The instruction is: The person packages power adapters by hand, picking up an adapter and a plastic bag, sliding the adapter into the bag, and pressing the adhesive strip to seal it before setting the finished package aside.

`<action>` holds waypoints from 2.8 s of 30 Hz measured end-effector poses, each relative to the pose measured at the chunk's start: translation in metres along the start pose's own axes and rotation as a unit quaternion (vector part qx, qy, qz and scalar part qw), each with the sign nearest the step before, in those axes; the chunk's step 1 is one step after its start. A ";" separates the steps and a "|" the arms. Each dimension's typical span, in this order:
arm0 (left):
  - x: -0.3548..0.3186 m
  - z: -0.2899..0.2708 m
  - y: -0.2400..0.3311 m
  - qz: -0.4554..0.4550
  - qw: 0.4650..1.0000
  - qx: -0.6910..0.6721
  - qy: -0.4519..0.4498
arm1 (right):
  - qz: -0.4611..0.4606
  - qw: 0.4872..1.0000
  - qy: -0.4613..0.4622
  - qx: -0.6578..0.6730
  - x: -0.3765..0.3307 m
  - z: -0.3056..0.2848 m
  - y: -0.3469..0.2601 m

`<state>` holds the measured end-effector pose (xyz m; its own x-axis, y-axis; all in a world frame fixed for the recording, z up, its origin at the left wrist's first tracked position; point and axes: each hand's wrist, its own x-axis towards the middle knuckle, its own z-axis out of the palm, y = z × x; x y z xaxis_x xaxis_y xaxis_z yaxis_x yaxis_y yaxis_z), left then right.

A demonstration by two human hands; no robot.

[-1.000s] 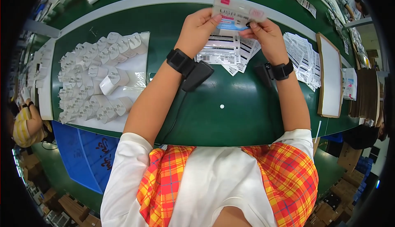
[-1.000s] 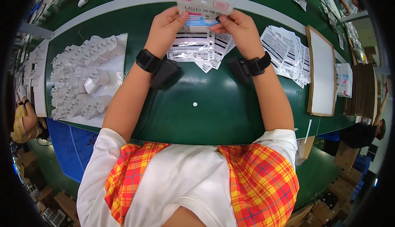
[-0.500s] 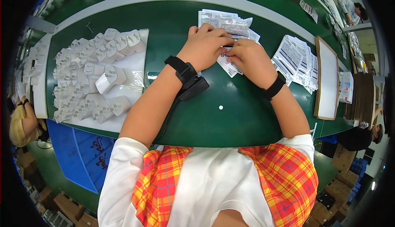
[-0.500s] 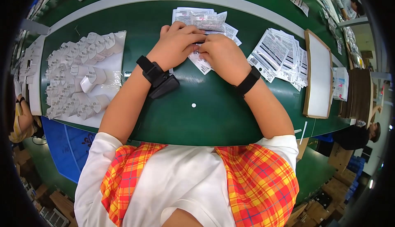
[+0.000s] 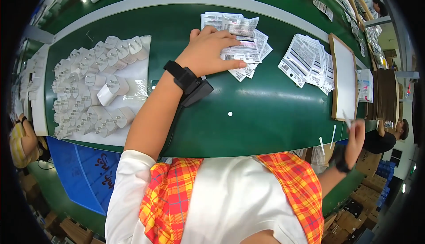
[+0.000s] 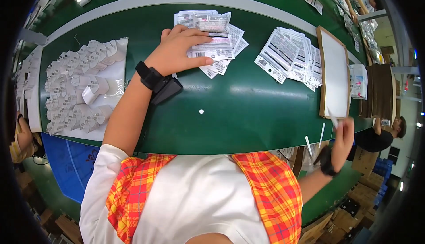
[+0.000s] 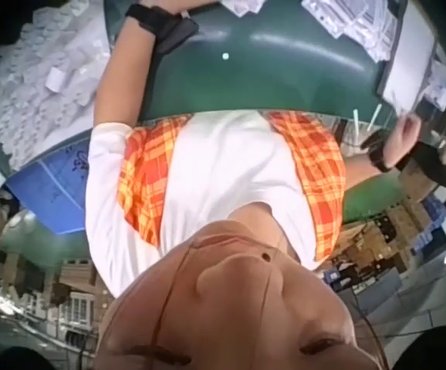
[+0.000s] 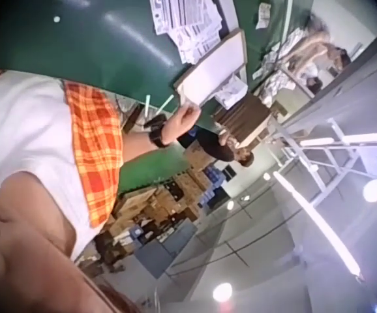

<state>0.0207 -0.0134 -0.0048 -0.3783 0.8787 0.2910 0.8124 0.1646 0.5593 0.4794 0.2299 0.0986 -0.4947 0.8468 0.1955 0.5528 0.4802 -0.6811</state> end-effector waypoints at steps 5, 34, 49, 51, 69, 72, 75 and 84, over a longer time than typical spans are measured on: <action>0.008 0.002 0.001 -0.019 0.999 0.027 -0.004 | 0.028 0.926 -0.044 -0.375 -0.035 -0.008 -0.023; 0.010 0.003 -0.039 -0.061 0.996 0.048 0.036 | -0.482 0.794 -0.364 -0.070 0.092 0.336 -0.204; 0.006 -0.013 -0.005 -0.044 0.991 0.124 0.024 | -0.147 0.983 0.025 -0.105 0.285 0.387 -0.180; 0.017 -0.009 -0.005 -0.043 0.993 0.109 0.017 | -0.065 0.997 0.027 0.039 0.321 0.409 -0.144; 0.013 -0.001 -0.034 -0.114 0.987 -0.103 0.054 | -0.267 0.902 -0.332 0.066 0.083 0.313 -0.198; 0.013 -0.001 -0.029 -0.098 0.990 -0.084 0.050 | -0.395 0.894 -0.213 -0.002 0.076 0.317 -0.192; 0.011 0.001 -0.022 -0.090 0.996 -0.004 0.006 | -0.304 0.920 -0.245 0.016 0.082 0.325 -0.198; -0.004 0.007 -0.002 -0.070 0.981 0.156 0.089 | -0.207 0.919 -0.335 0.034 0.099 0.332 -0.204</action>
<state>0.0237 -0.0143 -0.0122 -0.5446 0.7505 0.3745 0.8329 0.4312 0.3470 0.0950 0.1401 0.0224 -0.9673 0.2532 -0.0148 0.1924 0.6946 -0.6932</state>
